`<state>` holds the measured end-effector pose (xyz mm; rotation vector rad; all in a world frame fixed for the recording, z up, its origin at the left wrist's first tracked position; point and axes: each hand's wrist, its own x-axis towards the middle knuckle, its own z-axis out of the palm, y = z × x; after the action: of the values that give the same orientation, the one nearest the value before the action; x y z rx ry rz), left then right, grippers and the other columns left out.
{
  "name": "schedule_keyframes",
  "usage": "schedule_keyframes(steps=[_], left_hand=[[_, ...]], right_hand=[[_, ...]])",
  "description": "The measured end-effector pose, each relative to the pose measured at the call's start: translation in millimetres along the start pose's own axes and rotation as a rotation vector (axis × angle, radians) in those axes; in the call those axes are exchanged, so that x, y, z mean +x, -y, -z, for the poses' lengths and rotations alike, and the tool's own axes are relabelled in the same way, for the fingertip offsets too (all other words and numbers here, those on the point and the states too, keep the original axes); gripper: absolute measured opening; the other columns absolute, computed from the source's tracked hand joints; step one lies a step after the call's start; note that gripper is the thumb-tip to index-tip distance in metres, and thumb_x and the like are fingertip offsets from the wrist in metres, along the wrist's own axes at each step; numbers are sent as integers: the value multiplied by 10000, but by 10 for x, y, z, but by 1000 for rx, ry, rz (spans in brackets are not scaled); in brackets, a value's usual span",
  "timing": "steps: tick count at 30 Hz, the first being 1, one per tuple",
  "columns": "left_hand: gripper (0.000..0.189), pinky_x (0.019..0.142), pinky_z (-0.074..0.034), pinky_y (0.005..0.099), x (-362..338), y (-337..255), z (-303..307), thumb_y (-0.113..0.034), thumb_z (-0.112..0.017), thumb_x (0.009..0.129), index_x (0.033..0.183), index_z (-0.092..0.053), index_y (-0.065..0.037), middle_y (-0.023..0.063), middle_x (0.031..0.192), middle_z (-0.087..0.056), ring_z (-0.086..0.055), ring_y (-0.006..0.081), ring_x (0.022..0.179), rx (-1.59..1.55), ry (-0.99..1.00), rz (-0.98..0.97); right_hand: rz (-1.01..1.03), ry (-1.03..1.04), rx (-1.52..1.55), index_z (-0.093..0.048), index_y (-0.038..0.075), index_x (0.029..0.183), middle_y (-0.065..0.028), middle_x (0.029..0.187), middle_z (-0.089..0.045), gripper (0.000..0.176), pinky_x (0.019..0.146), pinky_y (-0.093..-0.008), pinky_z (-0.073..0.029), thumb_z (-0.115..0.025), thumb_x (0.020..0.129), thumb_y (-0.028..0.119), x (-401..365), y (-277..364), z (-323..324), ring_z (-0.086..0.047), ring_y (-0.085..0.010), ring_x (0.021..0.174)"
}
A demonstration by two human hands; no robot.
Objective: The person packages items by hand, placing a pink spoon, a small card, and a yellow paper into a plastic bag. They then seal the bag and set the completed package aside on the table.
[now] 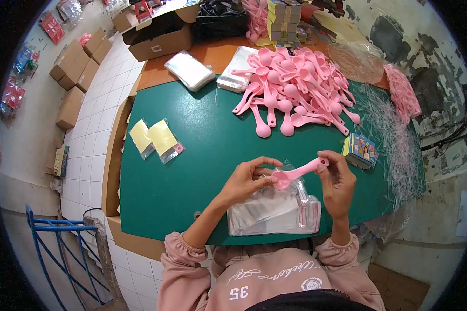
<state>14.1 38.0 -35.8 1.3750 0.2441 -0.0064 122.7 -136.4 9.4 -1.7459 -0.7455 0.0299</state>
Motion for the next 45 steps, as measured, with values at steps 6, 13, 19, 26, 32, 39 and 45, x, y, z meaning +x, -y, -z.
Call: schedule_keyframes(steps=[6,13,19,26,32,39,45], left_hand=[[281,681,-465,218,12,102,-26,-96,-584,838,1107,-553,-20,67,866,-653,-595,93,761,26,9,-108],[205,598,-463,223,-25,-17,53,-192,-575,857,876,-641,2,55,769,-657,-602,82,697,45,-12,121],[162,548,-416,177,-27,-6,52,-188,-613,829,852,-646,-31,27,754,-656,-594,62,682,80,-78,75],[160,615,-462,208,-22,28,72,-138,-641,800,839,-619,15,61,769,-642,-585,86,678,-75,-73,31],[171,654,-466,214,-25,10,77,-135,-629,807,879,-618,19,59,803,-639,-586,88,712,-44,-105,72],[232,747,-458,243,-23,-7,-7,-163,-555,871,997,-613,23,21,864,-625,-563,83,796,-78,67,-44],[298,731,-445,220,-38,19,157,-225,-458,923,958,-611,28,29,819,-618,-539,76,778,178,174,31]], right_hand=[[-84,194,63,-581,-12,972,-67,841,-589,160,684,-230,-460,-574,829,60,75,5,19,-545,-95,759],[7,-58,76,-574,-11,978,-50,866,-580,151,699,-216,-454,-566,839,48,41,45,38,-536,-84,773],[28,-85,61,-578,-9,975,-51,861,-583,152,697,-217,-454,-574,832,43,10,25,10,-540,-87,774],[44,-70,24,-583,-9,973,-60,877,-589,151,701,-219,-453,-574,831,42,12,52,6,-540,-90,781],[84,-61,25,-585,-8,979,-70,856,-597,160,689,-235,-459,-571,828,43,36,91,-12,-554,-109,758],[115,234,-45,-568,4,991,-80,854,-603,183,670,-248,-475,-585,812,35,68,82,-93,-580,-129,739],[-46,132,212,-501,8,1035,-96,831,-601,295,648,-226,-480,-626,768,-11,26,6,-157,-598,-121,749]])
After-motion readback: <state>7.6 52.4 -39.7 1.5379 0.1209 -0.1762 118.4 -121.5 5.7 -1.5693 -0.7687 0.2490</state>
